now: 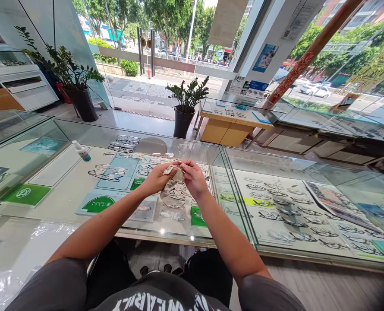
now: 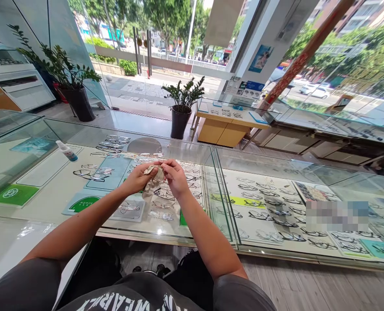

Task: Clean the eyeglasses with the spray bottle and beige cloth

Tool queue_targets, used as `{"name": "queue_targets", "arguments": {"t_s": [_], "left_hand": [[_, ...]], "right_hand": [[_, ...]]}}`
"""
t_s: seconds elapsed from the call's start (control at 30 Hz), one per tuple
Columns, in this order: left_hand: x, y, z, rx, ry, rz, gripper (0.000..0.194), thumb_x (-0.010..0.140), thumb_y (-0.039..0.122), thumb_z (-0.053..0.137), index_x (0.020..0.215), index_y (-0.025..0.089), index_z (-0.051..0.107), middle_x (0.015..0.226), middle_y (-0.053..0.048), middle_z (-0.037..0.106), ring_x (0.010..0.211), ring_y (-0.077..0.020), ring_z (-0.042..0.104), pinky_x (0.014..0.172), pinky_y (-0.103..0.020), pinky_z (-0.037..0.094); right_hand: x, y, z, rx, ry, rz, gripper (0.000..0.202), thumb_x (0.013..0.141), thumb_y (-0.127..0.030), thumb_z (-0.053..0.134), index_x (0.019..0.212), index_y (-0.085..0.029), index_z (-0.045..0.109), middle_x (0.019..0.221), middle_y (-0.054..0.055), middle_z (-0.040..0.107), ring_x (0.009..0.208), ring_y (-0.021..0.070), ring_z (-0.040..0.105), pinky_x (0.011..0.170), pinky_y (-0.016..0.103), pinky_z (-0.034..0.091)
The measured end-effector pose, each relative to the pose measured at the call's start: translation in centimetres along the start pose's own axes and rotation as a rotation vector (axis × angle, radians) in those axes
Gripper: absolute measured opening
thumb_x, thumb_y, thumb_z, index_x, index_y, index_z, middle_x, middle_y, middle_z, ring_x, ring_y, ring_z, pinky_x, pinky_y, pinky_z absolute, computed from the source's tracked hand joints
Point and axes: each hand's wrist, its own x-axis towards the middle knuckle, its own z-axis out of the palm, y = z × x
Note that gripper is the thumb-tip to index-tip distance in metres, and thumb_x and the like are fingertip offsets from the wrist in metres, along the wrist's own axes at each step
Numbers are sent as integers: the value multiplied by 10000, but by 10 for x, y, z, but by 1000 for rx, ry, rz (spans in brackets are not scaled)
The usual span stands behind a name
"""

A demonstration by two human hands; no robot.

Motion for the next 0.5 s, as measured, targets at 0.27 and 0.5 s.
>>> {"name": "queue_targets", "arguments": {"t_s": [0.27, 0.5], "left_hand": [[-2, -8, 4, -97, -27, -83, 548, 791, 550, 941, 1106, 137, 767, 1090, -116, 780, 940, -241, 713, 851, -327, 569], [-5, 0, 11, -199, 95, -176, 628, 882, 677, 842, 1194, 143, 736, 749, -23, 718, 635, -178, 647, 628, -286, 520]], "right_hand": [[2, 0, 0, -15, 7, -5, 340, 703, -431, 987, 797, -239, 723, 836, 0, 761, 645, 114, 519, 528, 232, 423], [-2, 4, 3, 15, -40, -21, 379, 669, -469, 1040, 823, -252, 770, 898, -1, 784, 754, 160, 630, 589, 279, 533]]}}
